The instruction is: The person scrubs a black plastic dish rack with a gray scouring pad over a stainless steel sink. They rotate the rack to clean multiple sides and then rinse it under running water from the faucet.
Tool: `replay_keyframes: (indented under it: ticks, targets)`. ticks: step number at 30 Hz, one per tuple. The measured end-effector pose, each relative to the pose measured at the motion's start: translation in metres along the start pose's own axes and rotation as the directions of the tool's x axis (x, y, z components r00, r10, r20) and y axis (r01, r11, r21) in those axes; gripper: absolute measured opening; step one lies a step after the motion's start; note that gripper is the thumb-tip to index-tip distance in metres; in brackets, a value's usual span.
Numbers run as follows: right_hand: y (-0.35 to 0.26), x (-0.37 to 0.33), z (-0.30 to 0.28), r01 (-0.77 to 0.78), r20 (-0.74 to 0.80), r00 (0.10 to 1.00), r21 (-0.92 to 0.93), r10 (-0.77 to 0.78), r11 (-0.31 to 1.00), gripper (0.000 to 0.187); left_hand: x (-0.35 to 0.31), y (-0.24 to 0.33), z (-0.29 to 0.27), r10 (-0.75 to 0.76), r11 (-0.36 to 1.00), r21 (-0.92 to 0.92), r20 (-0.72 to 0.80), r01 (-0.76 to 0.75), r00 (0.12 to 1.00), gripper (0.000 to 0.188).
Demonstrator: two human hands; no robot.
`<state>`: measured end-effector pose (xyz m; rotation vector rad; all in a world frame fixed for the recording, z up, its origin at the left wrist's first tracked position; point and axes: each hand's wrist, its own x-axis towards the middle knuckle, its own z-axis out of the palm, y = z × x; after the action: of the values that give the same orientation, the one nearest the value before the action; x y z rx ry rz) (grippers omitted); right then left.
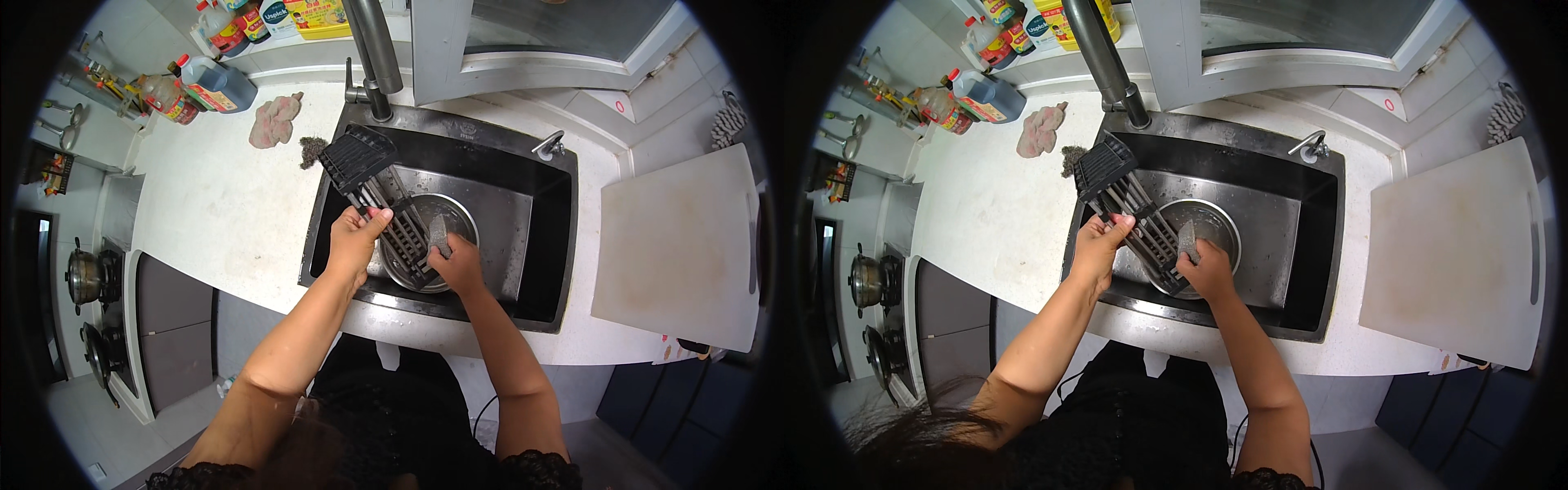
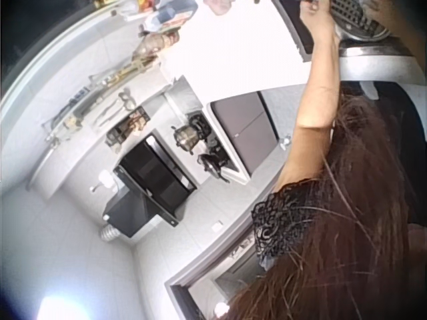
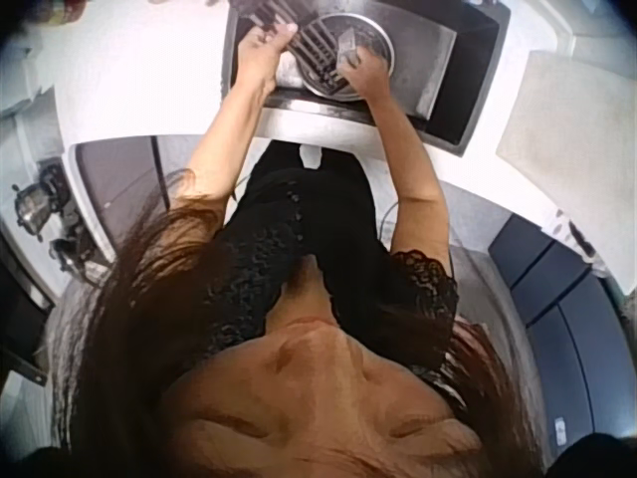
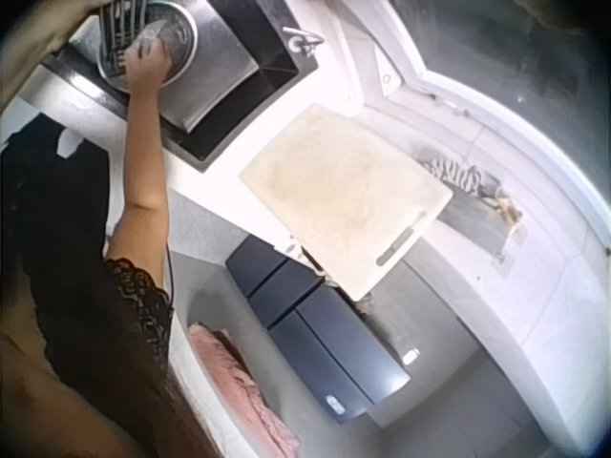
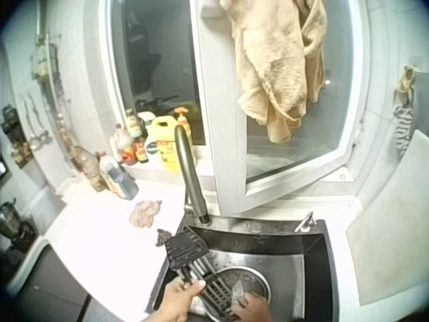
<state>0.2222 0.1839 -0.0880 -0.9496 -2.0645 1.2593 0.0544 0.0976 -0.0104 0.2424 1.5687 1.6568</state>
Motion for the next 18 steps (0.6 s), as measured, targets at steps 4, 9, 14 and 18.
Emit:
replay_keyframes:
  ticks: [4, 9, 14, 18]
  targets:
    - [0.001, -0.002, 0.003, -0.018, 0.007, 1.000, 0.086, 0.017, 0.996, 0.016, -0.003, 0.006, 0.004, 0.044, 0.998, 0.043, 0.010, -0.044, 0.999, 0.016]
    - [0.006, 0.004, -0.003, -0.182, 0.161, 0.975, 0.170, 0.155, 0.969, 0.018, 0.000, 0.006, 0.006, 0.072, 0.994, 0.085, 0.026, -0.074, 0.997, 0.018]
    - [0.010, 0.009, -0.004, -0.264, 0.220, 0.947, 0.112, 0.236, 0.958, 0.022, 0.005, 0.010, 0.012, 0.066, 0.997, 0.041, 0.029, -0.067, 0.997, 0.017]
    - [0.015, 0.008, 0.004, -0.111, 0.114, 0.989, 0.134, 0.096, 0.985, 0.020, 0.013, 0.004, 0.011, 0.096, 0.992, 0.079, 0.020, -0.098, 0.995, 0.017]
